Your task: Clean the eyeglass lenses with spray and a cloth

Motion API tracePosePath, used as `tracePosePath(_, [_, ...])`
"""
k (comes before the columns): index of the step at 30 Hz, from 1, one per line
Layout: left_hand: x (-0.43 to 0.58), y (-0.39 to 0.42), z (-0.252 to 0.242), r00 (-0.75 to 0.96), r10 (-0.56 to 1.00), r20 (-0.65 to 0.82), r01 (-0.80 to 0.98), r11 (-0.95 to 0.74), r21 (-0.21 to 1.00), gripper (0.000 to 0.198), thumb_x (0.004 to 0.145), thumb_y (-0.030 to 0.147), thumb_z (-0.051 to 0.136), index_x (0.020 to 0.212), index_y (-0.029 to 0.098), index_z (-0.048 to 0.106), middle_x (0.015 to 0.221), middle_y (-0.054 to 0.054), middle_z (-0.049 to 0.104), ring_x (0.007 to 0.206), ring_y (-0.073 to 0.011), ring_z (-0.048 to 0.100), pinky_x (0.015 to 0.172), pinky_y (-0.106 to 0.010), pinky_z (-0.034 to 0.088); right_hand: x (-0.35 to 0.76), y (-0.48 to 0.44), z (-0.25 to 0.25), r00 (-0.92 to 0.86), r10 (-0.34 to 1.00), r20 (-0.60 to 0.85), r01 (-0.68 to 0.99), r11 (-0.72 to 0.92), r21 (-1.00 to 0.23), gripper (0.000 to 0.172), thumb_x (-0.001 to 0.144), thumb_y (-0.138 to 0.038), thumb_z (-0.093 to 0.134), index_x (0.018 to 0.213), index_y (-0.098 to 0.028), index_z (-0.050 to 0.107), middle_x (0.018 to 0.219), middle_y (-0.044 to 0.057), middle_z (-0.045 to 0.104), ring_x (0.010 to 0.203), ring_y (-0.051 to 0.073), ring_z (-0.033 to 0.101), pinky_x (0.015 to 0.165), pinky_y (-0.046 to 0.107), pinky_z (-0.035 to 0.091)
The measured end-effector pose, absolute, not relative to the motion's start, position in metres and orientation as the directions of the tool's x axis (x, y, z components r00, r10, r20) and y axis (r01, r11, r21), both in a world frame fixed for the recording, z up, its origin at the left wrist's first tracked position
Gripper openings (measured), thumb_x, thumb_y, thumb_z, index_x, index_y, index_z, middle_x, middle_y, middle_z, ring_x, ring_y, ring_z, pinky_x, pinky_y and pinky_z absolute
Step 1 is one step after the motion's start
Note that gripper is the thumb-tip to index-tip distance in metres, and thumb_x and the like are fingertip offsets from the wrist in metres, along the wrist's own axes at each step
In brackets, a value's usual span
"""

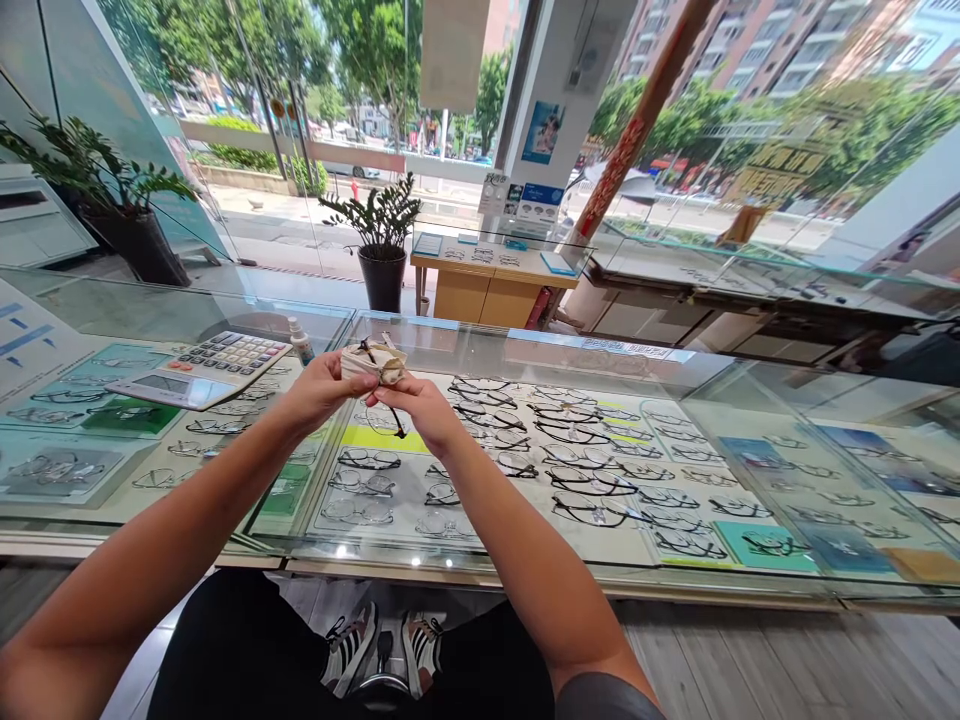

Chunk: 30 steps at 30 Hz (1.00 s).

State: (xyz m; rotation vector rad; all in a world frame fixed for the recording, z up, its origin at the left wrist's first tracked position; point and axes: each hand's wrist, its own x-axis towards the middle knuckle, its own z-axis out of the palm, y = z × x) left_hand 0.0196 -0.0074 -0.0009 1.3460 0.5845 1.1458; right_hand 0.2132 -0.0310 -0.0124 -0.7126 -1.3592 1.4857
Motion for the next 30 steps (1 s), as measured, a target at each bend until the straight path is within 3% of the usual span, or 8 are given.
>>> tracePosePath(7, [0.024, -0.009, -0.005, 0.301, 0.904, 0.305, -0.339, -0.197, 0.92, 0.042, 0.073, 0.041, 0.105, 0.094, 0.012, 0.081, 0.08, -0.006, 0.078, 0.061, -0.0132, 0.062, 0.059, -0.027, 0.049, 0.212, -0.031, -0.013, -0.369, 0.908, 0.198, -0.249, 0.109, -0.962, 0.04, 0.075, -0.064, 0.096, 0.077, -0.025, 0.089, 0.12, 0.008, 0.082, 0.132, 0.031, 0.067, 0.125, 0.045, 0.045])
tracePosePath(15, [0.025, -0.008, -0.006, 0.208, 0.935, 0.286, -0.337, -0.206, 0.919, 0.045, 0.072, 0.046, 0.105, 0.093, 0.013, 0.082, 0.085, -0.007, 0.08, 0.069, -0.016, 0.065, 0.066, -0.03, 0.052, 0.21, -0.035, -0.007, -0.292, 0.918, 0.269, -0.156, 0.232, -0.96, 0.048, 0.079, -0.07, 0.091, 0.078, -0.023, 0.084, 0.123, 0.008, 0.077, 0.125, 0.03, 0.065, 0.118, 0.045, 0.047])
tracePosePath(21, [0.024, -0.005, -0.009, 0.188, 0.949, 0.254, -0.308, -0.189, 0.933, 0.051, 0.068, 0.05, 0.107, 0.097, 0.014, 0.084, 0.09, -0.007, 0.081, 0.079, -0.017, 0.068, 0.076, -0.03, 0.051, 0.209, -0.035, -0.01, -0.118, 0.929, 0.352, -0.025, 0.352, -0.936, 0.054, 0.093, -0.078, 0.074, 0.092, -0.024, 0.068, 0.097, 0.001, 0.067, 0.098, 0.022, 0.061, 0.105, 0.041, 0.048])
tracePosePath(26, [0.028, -0.007, -0.01, 0.229, 0.943, 0.243, -0.295, -0.171, 0.94, 0.053, 0.069, 0.052, 0.106, 0.097, 0.014, 0.083, 0.088, -0.006, 0.079, 0.079, -0.017, 0.066, 0.076, -0.03, 0.05, 0.212, -0.036, -0.007, -0.129, 0.817, 0.562, 0.171, 0.576, -0.799, 0.066, 0.105, -0.081, 0.053, 0.073, -0.024, 0.058, 0.085, 0.002, 0.058, 0.09, 0.022, 0.054, 0.09, 0.039, 0.044])
tracePosePath(30, [0.028, -0.007, -0.011, 0.224, 0.945, 0.238, -0.298, -0.166, 0.94, 0.053, 0.068, 0.052, 0.106, 0.096, 0.014, 0.082, 0.087, -0.005, 0.079, 0.078, -0.0158, 0.065, 0.076, -0.029, 0.048, 0.214, -0.036, -0.008, -0.101, 0.804, 0.586, 0.238, 0.592, -0.77, 0.073, 0.107, -0.079, 0.052, 0.06, -0.024, 0.052, 0.079, 0.003, 0.06, 0.088, 0.023, 0.054, 0.088, 0.04, 0.043])
